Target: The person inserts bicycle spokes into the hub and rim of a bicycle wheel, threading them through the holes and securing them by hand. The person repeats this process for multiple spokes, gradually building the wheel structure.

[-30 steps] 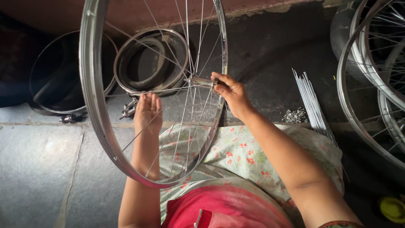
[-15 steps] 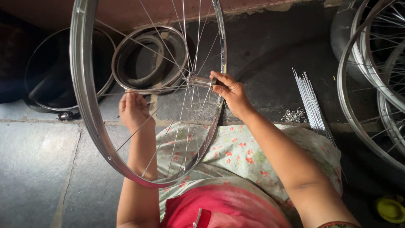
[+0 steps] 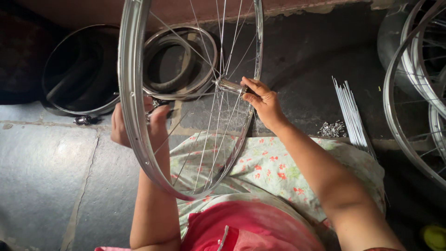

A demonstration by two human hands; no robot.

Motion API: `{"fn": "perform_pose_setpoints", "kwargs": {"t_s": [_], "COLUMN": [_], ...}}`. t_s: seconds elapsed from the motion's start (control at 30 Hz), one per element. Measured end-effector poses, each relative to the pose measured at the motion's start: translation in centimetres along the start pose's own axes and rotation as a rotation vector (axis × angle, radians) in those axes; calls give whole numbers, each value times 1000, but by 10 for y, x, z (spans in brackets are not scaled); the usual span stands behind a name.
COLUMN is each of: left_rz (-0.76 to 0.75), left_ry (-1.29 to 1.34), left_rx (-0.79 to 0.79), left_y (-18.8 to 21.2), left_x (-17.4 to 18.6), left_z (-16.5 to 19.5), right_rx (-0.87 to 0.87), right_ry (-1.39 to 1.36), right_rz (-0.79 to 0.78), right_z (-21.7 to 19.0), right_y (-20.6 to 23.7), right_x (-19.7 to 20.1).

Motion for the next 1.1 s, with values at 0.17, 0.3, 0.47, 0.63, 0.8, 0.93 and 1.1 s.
{"fn": "perform_pose_setpoints", "kwargs": {"t_s": [0.17,0.3,0.47,0.63,0.8,0.93,1.1], "left_rz": [31,-191,-254,-416,-578,-614,-657], "left_ry": [-20,193,916,1477,1766,1918,2030], "left_rx": [-27,151,482,351,479,571,577], "left_y": [-17,-6,10,11,22,32,38], "left_x": [-9,-30,-63,-80,-96,-106,-111], "left_z": [18,14,-17,-17,-17,-14,-10], "right_rx": [-10,-49,-94,-41,-37,94,54], "right_ry": [7,-2,-44,-14,27,54,66], "right_rz": [5,20,14,-10,-66,-142,-150], "right_z": [1,6,9,-2,-6,-17,-12], "right_y": [-1,-1,-2,-2,-2,-2,0], "right_x": [1,5,5,2,-4,-14,-15]}}
Point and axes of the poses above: each hand's wrist, its own y-axis away from the middle knuckle, its own x-axis out of the back of the hand, z = x × y, the point moved 10 cm from there along -y, towards the middle knuckle, and after that the axes turned 5 degrees about z, right-handed, at the moved point
